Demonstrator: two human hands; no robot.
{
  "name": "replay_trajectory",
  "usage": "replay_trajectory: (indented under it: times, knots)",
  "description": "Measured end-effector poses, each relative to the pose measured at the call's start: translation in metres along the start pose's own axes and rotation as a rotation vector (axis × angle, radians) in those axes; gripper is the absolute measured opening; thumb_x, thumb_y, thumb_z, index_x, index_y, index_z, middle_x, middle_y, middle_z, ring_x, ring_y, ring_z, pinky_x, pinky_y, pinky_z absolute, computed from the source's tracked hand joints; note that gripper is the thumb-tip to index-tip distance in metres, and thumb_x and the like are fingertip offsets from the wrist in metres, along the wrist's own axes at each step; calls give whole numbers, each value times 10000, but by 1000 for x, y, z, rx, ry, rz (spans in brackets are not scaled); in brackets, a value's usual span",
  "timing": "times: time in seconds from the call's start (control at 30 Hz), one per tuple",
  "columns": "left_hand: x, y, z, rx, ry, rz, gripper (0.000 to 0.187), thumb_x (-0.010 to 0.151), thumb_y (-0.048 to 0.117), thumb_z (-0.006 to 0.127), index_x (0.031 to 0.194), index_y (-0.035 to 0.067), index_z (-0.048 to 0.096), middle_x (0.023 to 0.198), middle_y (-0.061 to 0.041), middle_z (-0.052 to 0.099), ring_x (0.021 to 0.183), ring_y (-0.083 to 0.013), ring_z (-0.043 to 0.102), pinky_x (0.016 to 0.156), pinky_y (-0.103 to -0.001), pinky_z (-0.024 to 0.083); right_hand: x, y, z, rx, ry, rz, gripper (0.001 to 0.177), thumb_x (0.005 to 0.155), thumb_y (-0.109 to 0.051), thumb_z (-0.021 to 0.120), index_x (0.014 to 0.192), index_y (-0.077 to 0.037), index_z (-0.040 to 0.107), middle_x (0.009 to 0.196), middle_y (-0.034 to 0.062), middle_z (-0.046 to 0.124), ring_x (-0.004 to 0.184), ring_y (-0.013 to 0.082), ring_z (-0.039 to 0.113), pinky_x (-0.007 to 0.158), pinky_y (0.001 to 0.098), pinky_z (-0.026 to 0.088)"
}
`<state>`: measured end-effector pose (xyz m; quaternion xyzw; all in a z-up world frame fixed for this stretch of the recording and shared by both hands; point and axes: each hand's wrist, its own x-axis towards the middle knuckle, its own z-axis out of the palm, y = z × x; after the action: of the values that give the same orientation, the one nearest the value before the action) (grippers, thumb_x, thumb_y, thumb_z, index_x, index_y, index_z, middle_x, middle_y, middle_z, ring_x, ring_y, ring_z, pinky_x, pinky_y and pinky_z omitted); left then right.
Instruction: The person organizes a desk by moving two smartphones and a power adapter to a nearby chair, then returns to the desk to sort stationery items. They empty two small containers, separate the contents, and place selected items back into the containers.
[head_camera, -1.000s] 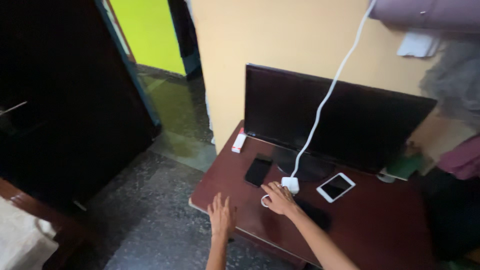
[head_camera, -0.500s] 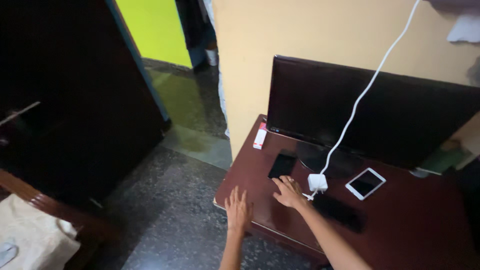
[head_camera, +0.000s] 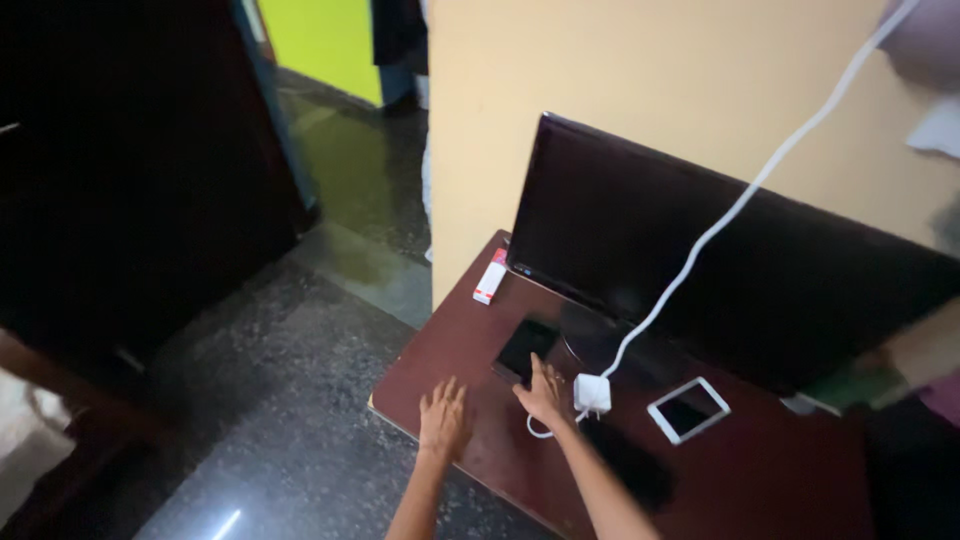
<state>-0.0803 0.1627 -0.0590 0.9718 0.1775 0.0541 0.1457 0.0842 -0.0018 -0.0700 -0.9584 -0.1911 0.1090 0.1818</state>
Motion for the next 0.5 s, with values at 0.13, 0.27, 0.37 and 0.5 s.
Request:
replay_trajectory:
  times: [0.13,0.27,0.37,0.5]
  knots:
    - [1,6,17,0,-88,-50,584,944,392,620,1450,129,490,1553,-91,442,1402,-292,436,1093,-561,393,24,10,23,147,53,17,963,822,-374,756,1602,-132,247,1476,232,485,1351,425,480,1157,497,379]
    - [14,12,25,6,-173,-130,636,943,412,631,1484,135,439,1559,-110,421,1388,-301,443,1086,-557,402,40,15,43,263,174,56,965,776,-288,777,1583,-137,270,1500,218,481,1373,417,464,1149,505,365]
    - [24,27,23,4,-171,-144,721,923,413,658,1524,130,379,1567,-123,395,1401,-309,424,1104,-561,382,47,29,52,419,139,125,897,819,-223,726,1591,-131,278,1454,187,565,1328,371,549,1128,468,417]
    - [44,62,10,-8,-20,-79,877,856,445,725,1548,103,310,1569,-120,375,1455,-313,352,1137,-584,322,50,51,60,842,61,207,756,879,-82,635,1560,-75,307,1426,150,628,1237,285,663,1049,375,503]
